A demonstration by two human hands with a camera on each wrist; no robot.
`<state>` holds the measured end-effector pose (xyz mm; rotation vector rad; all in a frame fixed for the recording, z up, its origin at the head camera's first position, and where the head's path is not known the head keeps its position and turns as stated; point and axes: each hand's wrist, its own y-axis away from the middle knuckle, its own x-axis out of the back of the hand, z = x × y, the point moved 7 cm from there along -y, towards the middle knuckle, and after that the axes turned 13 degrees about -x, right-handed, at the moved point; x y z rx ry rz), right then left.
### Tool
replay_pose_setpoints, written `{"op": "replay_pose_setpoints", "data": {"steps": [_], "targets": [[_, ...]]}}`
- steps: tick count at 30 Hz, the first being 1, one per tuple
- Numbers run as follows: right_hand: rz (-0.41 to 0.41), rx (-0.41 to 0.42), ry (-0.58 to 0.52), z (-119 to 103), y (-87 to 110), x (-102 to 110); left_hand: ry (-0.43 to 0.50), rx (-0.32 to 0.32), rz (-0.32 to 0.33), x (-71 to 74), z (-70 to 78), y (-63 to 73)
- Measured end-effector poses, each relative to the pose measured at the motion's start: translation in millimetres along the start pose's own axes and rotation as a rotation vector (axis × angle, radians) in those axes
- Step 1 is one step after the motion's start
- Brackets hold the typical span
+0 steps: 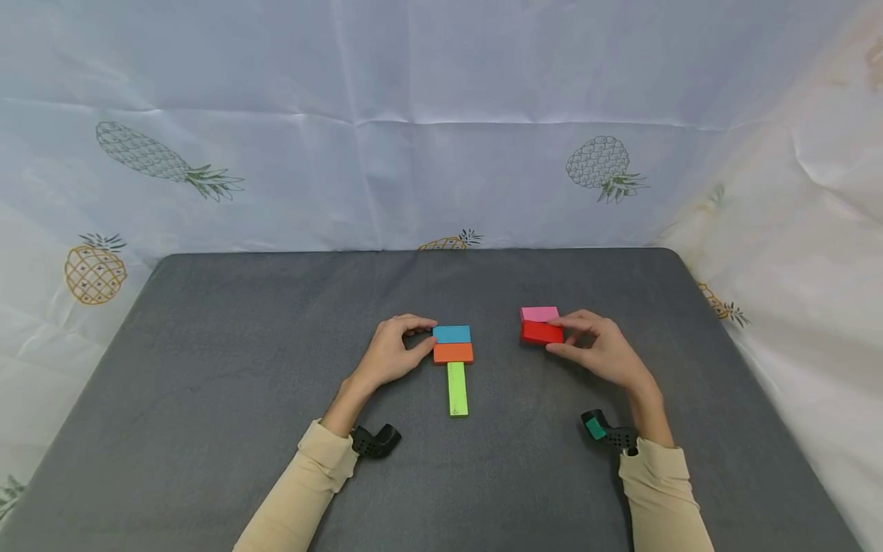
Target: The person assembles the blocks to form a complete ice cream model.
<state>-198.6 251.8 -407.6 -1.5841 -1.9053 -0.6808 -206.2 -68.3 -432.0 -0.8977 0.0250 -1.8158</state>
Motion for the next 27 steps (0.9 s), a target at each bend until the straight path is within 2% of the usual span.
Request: {"op": "replay_pose_setpoints", "data": {"steps": [13, 21, 27], "targets": [[0.015, 0.010, 0.013, -8.6, -6.5, -12.9, -0.012, -0.008, 0.000, 0.0, 0.1, 0.1], [0.003, 0.019, -0.026, -25.3, -25.7, -27.1, -0.017, -0.027, 0.012, 1.2, 2.6, 0.0], [-0.017, 0.016, -0.040, -40.8, -38.8, -36.9, -0.011, -0.012, 0.002, -0.2, 1.0, -0.3]]}}
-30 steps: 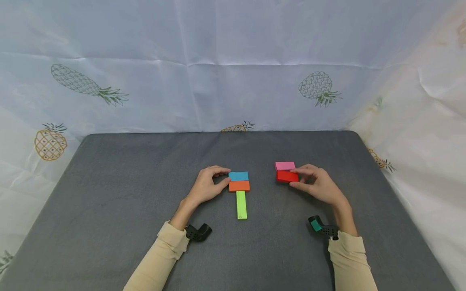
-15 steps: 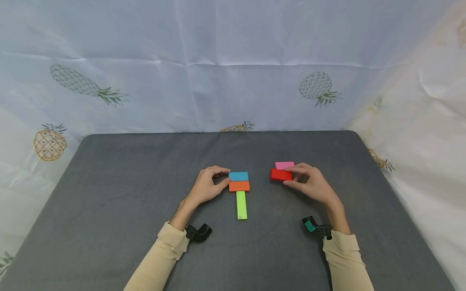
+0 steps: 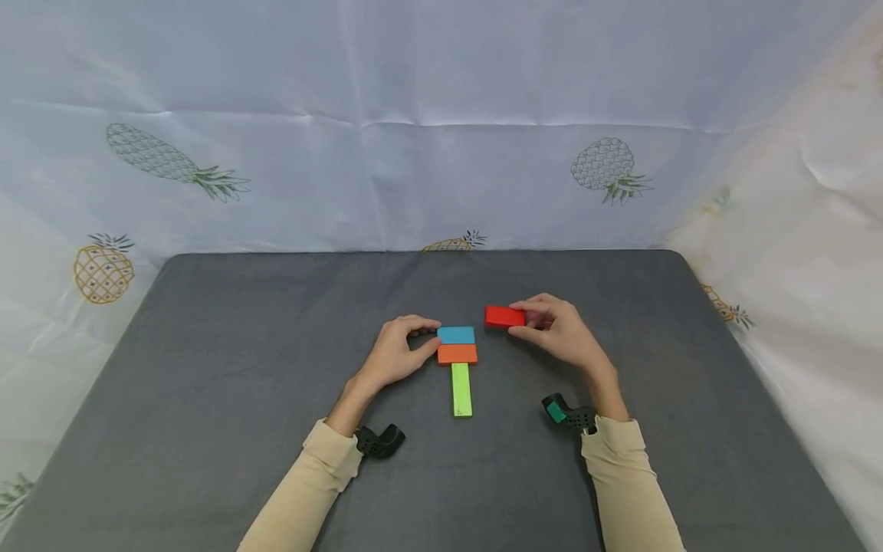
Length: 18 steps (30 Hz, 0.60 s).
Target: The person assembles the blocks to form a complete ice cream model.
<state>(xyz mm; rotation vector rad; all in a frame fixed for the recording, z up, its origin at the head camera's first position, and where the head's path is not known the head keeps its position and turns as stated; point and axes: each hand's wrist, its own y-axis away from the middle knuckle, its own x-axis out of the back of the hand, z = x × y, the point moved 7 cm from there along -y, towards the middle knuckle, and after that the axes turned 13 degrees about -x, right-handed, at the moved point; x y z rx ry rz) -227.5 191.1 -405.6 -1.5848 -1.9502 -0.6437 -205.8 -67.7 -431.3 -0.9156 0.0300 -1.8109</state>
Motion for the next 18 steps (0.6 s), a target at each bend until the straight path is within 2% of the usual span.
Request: {"op": "replay_pose_setpoints", "data": {"steps": [10, 18], "targets": [[-0.020, -0.007, -0.002, -9.4, -9.5, -13.1, -0.003, 0.000, 0.001, -0.4, 0.0, -0.9], [-0.072, -0.063, -0.111, -13.3, -16.8, -25.3, 0.001, 0.009, 0.000, -0.1, 0.8, -0.9]]}}
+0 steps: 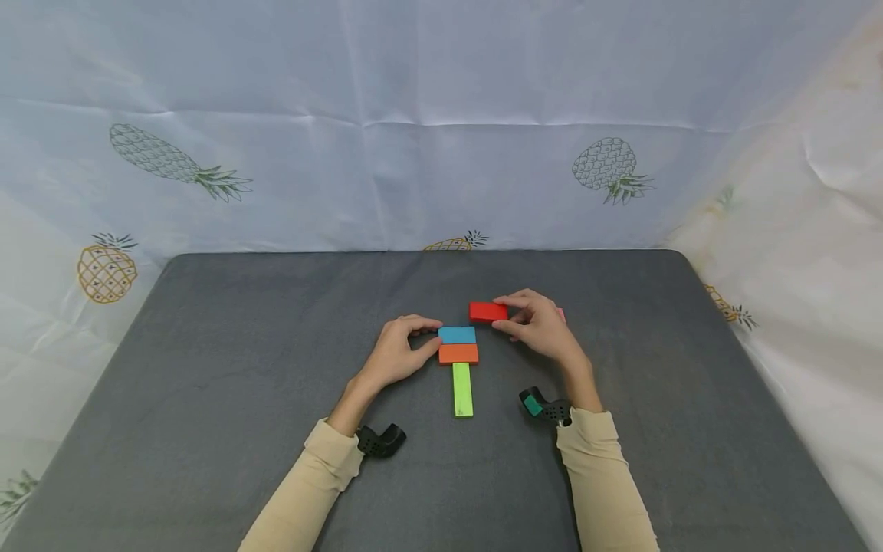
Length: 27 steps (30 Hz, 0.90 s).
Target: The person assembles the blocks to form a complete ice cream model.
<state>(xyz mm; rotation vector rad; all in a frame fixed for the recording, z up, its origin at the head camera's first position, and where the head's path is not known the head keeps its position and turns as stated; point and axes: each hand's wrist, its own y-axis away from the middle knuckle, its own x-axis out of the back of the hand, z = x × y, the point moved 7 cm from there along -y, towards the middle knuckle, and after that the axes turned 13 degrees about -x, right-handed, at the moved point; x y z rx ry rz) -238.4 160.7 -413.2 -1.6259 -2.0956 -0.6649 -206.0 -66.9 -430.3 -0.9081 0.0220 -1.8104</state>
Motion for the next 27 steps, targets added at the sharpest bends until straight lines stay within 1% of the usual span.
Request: {"op": "replay_pose_setpoints", "data": {"steps": [3, 11, 17, 27], "targets": [[0.002, -0.020, -0.005, 1.0, -2.8, -3.5, -0.004, 0.002, -0.002, 0.0, 0.0, 0.0], [0.002, -0.038, 0.016, 3.2, -7.2, -11.1, -0.008, -0.003, -0.002, -0.4, -1.1, -0.3], [0.007, -0.017, 0.068, 1.4, -8.7, -16.9, -0.009, 0.004, -0.005, -0.5, -1.8, -0.2], [-0.013, -0.005, 0.129, -2.1, -8.8, -24.4, 0.002, 0.016, -0.011, -1.3, -3.5, 0.2]]}}
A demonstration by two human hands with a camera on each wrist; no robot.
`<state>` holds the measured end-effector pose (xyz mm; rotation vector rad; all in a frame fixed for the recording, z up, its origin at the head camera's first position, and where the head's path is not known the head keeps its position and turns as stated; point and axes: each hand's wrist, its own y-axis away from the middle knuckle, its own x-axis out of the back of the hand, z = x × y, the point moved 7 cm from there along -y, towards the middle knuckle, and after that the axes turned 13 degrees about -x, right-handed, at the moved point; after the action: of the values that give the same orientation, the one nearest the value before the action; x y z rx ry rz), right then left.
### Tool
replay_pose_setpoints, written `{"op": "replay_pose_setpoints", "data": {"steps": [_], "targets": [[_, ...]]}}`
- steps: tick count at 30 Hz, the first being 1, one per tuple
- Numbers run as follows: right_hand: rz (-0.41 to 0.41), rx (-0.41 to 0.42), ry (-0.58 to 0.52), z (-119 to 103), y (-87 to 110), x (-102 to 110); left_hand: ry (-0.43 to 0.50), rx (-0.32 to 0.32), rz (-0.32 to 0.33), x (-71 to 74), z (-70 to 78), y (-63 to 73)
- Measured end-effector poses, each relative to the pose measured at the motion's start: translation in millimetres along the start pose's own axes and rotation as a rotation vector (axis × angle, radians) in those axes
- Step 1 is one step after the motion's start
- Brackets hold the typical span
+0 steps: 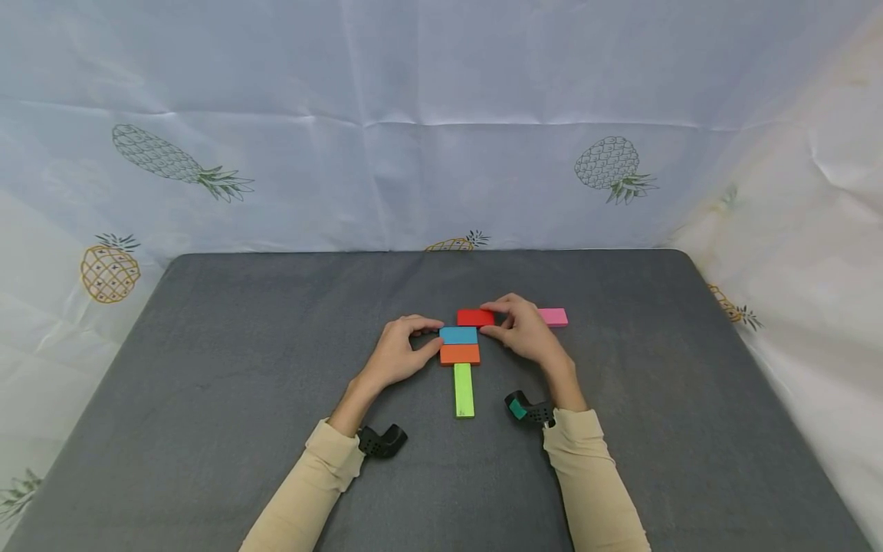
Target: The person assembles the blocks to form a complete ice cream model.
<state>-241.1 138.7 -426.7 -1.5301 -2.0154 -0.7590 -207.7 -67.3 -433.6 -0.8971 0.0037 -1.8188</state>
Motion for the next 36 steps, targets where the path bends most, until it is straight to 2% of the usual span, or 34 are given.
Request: {"op": "replay_pose_setpoints", "data": {"steps": [9, 18, 26, 36], "targets": [[-0.027, 0.045, -0.005, 1.0, 1.0, -1.0, -0.009, 0.003, 0.002, 0.2, 0.2, -0.3], [-0.134, -0.039, -0.139, 12.8, 4.1, 2.1, -0.013, -0.008, 0.011, 0.2, 0.7, 0.2], [-0.108, -0.027, -0.171, 14.4, 4.2, 3.0, -0.008, -0.025, 0.019, -0.6, -0.9, 0.7], [-0.053, 0.002, -0.094, 8.6, 3.1, 2.0, -0.006, -0.031, 0.019, 0.0, 0.3, 0.6]]}}
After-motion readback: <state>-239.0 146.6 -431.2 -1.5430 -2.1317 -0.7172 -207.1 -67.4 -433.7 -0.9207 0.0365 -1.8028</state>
